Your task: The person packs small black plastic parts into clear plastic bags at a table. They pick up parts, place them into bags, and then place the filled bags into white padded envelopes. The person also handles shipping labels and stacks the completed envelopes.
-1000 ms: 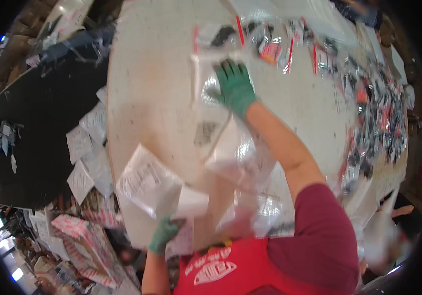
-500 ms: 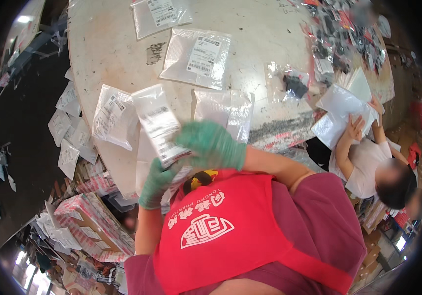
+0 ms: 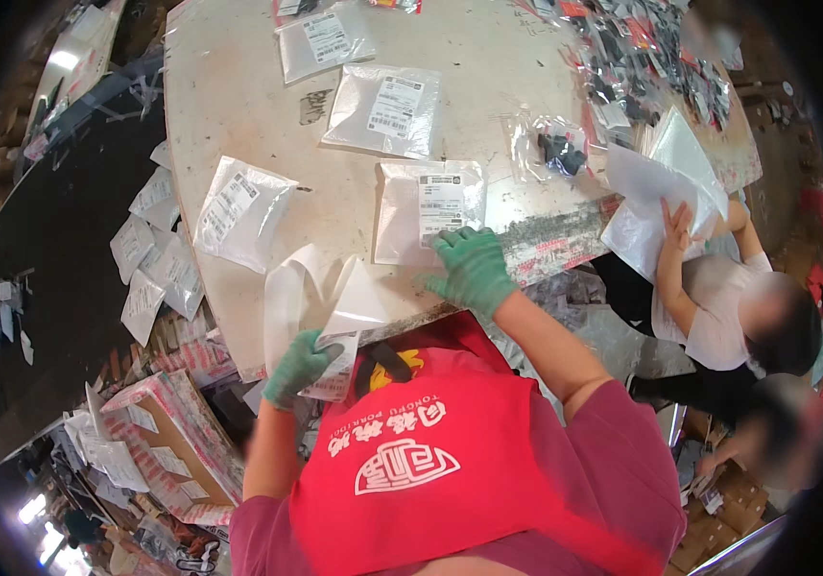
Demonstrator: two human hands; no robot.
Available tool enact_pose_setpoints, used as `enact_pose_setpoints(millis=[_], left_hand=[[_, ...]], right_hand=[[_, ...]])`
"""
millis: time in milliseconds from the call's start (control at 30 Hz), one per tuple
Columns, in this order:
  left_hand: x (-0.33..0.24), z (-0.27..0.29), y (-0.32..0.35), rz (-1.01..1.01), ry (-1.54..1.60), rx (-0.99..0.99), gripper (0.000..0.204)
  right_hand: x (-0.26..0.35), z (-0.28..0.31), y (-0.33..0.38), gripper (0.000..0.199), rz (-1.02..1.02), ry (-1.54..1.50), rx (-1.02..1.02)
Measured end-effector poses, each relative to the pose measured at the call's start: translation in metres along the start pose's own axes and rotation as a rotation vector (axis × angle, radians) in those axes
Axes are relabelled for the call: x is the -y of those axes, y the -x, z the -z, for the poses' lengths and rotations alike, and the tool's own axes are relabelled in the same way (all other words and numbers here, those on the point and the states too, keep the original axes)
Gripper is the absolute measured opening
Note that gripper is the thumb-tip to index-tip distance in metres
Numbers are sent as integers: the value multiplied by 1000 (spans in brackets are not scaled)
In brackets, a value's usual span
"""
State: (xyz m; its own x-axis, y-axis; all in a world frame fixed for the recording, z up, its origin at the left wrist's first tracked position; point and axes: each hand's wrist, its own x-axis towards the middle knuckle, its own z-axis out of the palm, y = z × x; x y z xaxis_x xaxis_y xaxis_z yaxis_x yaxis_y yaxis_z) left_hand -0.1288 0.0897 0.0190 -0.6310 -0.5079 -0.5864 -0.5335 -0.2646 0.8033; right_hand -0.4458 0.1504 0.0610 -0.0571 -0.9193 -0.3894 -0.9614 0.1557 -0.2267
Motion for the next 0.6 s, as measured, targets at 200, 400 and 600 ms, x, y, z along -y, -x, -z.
enact_pose_setpoints(millis=[200,400,600], left_hand=[[21,1,-13,16,-350,0,31],[0,-18,-30,-329,-588,107,32],[78,122,-75,23,-1131,-559,26]], right_hand=[[-42,-67,-69,74,-48,53,-660],[57,-106,-91,78,-127,-301,-573],[114,-2,-242,66,594,-827,-641]])
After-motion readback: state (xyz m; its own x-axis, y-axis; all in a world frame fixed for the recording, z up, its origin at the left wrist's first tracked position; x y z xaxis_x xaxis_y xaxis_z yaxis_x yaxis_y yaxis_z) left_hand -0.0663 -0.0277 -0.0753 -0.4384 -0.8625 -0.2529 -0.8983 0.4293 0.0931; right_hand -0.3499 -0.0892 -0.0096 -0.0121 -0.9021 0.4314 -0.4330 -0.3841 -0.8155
